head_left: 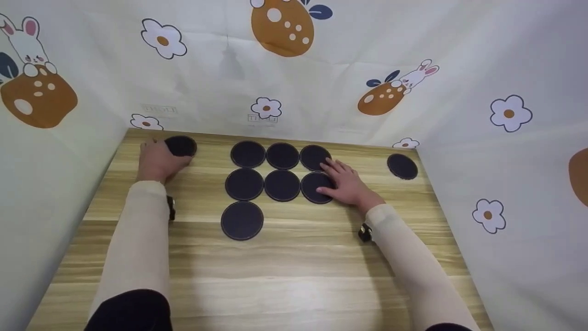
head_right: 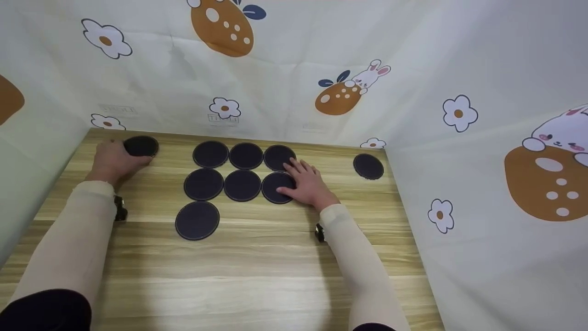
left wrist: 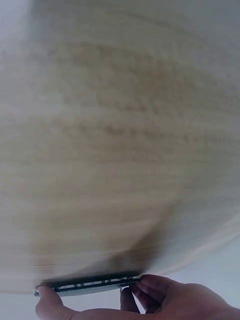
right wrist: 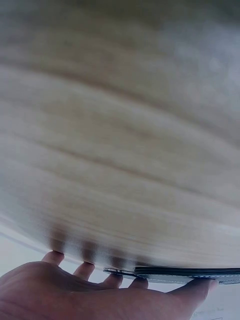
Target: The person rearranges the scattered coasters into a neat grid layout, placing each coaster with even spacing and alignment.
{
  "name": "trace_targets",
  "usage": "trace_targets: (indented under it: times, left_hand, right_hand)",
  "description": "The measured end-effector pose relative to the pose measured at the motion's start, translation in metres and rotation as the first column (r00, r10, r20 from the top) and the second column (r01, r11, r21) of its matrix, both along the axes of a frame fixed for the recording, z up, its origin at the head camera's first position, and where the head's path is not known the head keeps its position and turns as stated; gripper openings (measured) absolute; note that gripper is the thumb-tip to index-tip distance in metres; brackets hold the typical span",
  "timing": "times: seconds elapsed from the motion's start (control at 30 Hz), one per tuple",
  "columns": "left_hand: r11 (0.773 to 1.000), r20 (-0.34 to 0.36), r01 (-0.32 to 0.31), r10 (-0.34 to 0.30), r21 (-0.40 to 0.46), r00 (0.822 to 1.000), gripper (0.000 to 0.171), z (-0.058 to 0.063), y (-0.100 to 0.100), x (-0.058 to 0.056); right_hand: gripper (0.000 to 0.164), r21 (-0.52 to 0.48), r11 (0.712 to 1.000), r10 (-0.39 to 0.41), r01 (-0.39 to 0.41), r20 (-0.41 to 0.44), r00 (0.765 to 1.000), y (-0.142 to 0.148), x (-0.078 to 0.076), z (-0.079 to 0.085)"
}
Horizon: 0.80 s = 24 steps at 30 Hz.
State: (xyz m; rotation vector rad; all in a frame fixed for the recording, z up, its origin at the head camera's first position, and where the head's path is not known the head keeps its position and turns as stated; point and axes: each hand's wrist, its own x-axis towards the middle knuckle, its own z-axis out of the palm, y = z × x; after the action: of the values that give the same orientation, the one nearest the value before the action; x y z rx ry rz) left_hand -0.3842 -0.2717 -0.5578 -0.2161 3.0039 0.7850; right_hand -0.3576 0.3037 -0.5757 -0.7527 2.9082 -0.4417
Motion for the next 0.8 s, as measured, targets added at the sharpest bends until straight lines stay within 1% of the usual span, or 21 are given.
trace_targets:
  times: [0.13,0.33,0.5,0.7,0.8]
  left_hand:
    - [1.000,-0.009,0.011,-0.011,0.021,1.000,0.111,-0.001,0.000,0.001]
    - [0.999,-0.050,0.041,-0.039,0.031,0.998,0.098,0.003,0.003,0.002]
    - [0.996,-0.079,0.079,-0.076,0.034,0.994,0.094,0.007,0.007,0.002]
    - [0.990,-0.114,0.104,-0.093,0.095,0.989,0.092,0.007,0.015,0.005]
    - [0.985,-0.122,0.119,-0.104,0.123,0.987,0.094,0.008,0.020,0.007]
  right_hand:
    - [0.092,0.003,1.000,-0.001,0.001,0.001,1.000,0.000,0.000,0.000]
    - [0.092,-0.007,1.000,-0.010,0.010,0.011,1.000,0.000,0.000,0.000]
    - [0.093,0.003,1.000,-0.011,0.011,0.000,1.000,0.001,-0.001,-0.001]
    - [0.093,0.000,1.000,-0.007,0.007,0.007,1.000,0.000,-0.001,-0.001]
    - [0.093,0.000,1.000,-0.006,0.006,0.011,1.000,0.000,-0.001,0.001]
